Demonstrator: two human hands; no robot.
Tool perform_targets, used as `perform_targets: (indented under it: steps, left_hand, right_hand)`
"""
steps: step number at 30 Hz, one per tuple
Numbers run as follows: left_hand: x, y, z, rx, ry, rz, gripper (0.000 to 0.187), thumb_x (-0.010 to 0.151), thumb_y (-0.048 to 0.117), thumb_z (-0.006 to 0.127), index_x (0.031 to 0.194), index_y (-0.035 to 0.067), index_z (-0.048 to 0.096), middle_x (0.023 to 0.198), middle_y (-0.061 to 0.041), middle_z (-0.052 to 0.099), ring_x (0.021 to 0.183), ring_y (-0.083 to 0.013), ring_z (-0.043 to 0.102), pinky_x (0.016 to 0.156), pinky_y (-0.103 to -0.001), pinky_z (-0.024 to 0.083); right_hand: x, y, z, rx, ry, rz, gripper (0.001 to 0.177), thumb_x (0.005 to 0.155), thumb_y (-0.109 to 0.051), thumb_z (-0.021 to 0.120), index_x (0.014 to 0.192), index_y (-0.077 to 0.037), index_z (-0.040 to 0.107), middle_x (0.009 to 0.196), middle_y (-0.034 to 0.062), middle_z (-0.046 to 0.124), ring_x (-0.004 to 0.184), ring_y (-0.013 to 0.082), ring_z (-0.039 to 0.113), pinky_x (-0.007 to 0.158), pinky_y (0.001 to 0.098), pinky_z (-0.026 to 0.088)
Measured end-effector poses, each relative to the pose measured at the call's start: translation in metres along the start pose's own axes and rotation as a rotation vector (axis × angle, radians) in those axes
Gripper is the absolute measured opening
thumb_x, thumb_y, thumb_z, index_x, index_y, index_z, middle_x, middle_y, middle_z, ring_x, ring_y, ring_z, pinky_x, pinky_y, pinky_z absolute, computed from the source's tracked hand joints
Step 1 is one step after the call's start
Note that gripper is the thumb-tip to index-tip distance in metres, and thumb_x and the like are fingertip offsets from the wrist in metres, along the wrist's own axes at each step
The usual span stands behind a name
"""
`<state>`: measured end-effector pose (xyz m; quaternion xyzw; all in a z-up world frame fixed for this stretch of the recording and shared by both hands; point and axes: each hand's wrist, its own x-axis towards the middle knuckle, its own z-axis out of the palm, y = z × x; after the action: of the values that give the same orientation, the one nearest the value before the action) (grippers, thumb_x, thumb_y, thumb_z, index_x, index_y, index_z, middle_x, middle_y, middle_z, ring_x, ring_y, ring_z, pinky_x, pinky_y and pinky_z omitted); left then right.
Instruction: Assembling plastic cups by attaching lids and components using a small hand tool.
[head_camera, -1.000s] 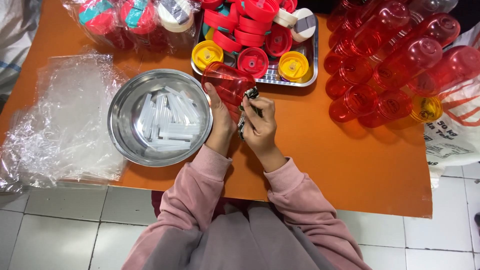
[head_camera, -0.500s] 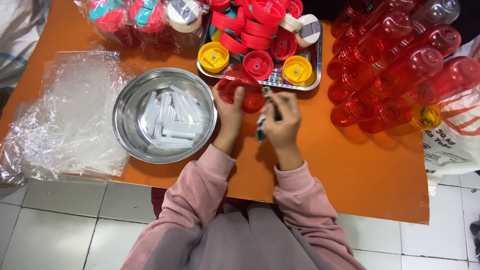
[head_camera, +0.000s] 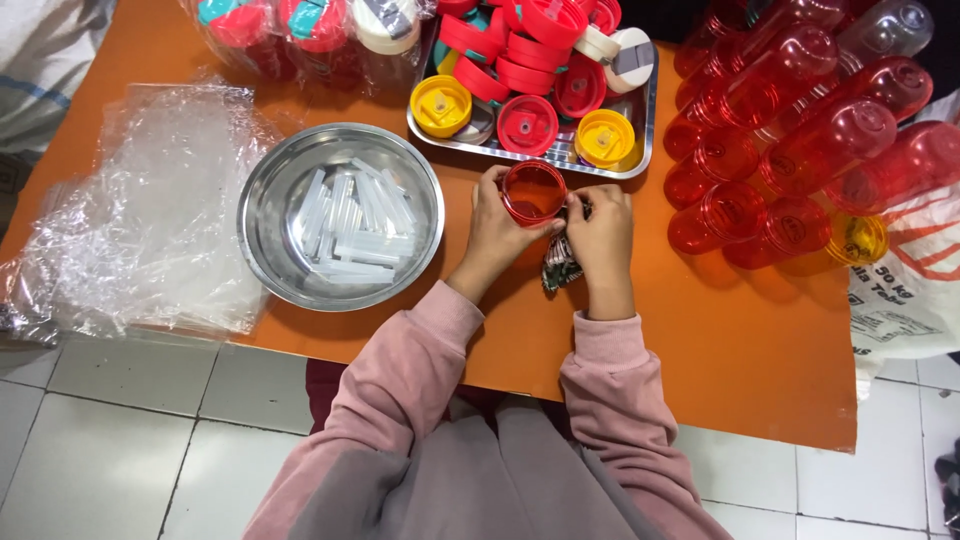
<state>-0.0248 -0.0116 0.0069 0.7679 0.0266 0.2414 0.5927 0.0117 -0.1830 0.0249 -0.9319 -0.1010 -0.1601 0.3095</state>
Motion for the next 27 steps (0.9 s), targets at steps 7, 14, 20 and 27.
perform_targets:
  steps: [7,14,20,27]
  left_hand:
    - [-0.004,0.009,-0.007,0.083,0.021,0.104,0.124,0.043,0.056,0.101,0.140,0.007,0.043,0.126,-0.020,0.056,0.122,-0.0426,0.055,0.108,-0.051,0.043]
    - [-0.032,0.050,-0.041,-0.060,-0.121,0.107,0.098,0.098,0.075,0.025,0.157,-0.002,0.018,0.154,-0.034,0.025,0.145,-0.0523,0.025,0.120,-0.059,0.027]
    - [-0.028,0.068,-0.088,0.128,0.082,0.319,0.030,0.103,0.029,0.041,0.126,0.012,0.052,0.111,-0.004,0.051,0.100,-0.0247,0.051,0.091,-0.037,0.045]
    - [-0.020,0.018,-0.168,0.767,-0.130,-0.284,0.032,0.076,0.011,0.074,0.105,0.018,0.061,0.101,-0.001,0.059,0.107,-0.0284,0.053,0.086,-0.047,0.047]
  right_hand:
    - [0.005,-0.015,-0.008,0.187,0.291,-0.182,0.008,0.095,-0.006,0.072,0.102,-0.007,0.075,0.100,0.0107,0.065,0.098,0.0333,0.065,0.090,0.0418,0.051]
    - [-0.005,-0.079,-0.043,0.319,0.322,-0.301,0.011,0.099,0.000,0.066,0.106,-0.002,0.074,0.100,0.0113,0.063,0.096,0.0326,0.063,0.086,0.0404,0.051]
    - [-0.021,-0.142,-0.032,0.410,0.209,-0.455,0.012,0.100,-0.003,0.064,0.109,-0.005,0.073,0.103,0.0112,0.065,0.102,0.0347,0.064,0.092,0.0441,0.050]
    - [-0.054,-0.195,0.039,-0.008,-0.432,-0.571,0.020,0.082,-0.004,0.065,0.100,-0.005,0.075,0.104,0.0138,0.067,0.104,0.0340,0.063,0.088,0.0443,0.053]
